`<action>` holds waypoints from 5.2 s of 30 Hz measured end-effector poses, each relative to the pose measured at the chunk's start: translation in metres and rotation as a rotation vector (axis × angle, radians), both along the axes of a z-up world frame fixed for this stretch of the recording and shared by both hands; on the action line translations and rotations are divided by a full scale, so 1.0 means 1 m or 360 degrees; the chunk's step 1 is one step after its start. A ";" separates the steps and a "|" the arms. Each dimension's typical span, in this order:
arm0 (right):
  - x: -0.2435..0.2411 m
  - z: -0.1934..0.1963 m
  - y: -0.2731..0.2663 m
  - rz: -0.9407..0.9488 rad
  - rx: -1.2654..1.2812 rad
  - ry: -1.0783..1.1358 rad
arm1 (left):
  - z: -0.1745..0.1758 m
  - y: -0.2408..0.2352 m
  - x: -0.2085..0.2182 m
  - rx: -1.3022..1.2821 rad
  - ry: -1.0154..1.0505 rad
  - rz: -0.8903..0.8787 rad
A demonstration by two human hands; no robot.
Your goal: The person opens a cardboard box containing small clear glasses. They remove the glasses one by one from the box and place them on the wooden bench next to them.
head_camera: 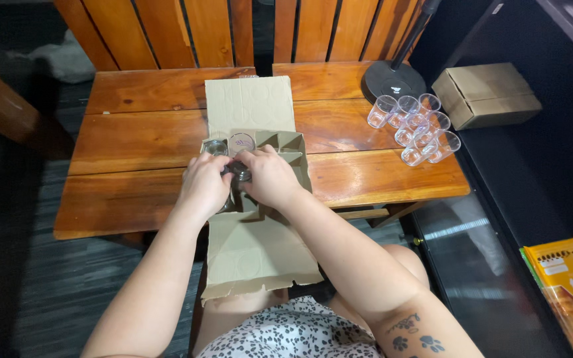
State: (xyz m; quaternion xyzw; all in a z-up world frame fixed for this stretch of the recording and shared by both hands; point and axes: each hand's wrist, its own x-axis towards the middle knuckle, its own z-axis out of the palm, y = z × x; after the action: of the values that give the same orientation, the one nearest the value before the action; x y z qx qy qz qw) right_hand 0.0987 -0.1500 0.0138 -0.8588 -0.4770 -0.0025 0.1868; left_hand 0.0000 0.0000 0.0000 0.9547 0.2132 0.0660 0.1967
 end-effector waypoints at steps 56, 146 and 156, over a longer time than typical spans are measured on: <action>0.073 0.029 -0.126 -0.0546 0.1943 0.0882 | 0.060 -0.147 0.152 -0.2512 -0.0680 -0.0026; 0.055 -0.003 -0.027 -0.0473 0.0766 0.0375 | 0.080 -0.011 0.039 -0.0425 -0.0574 -0.0202; 0.060 -0.009 0.021 -0.0198 0.0245 0.0131 | 0.004 0.041 0.062 -0.0126 0.0105 -0.0016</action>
State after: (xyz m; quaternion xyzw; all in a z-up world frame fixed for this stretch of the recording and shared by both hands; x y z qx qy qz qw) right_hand 0.1588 -0.1287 0.0050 -0.8692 -0.4132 -0.0155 0.2713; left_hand 0.0620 0.0412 0.0041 0.9489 0.2173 0.0252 0.2275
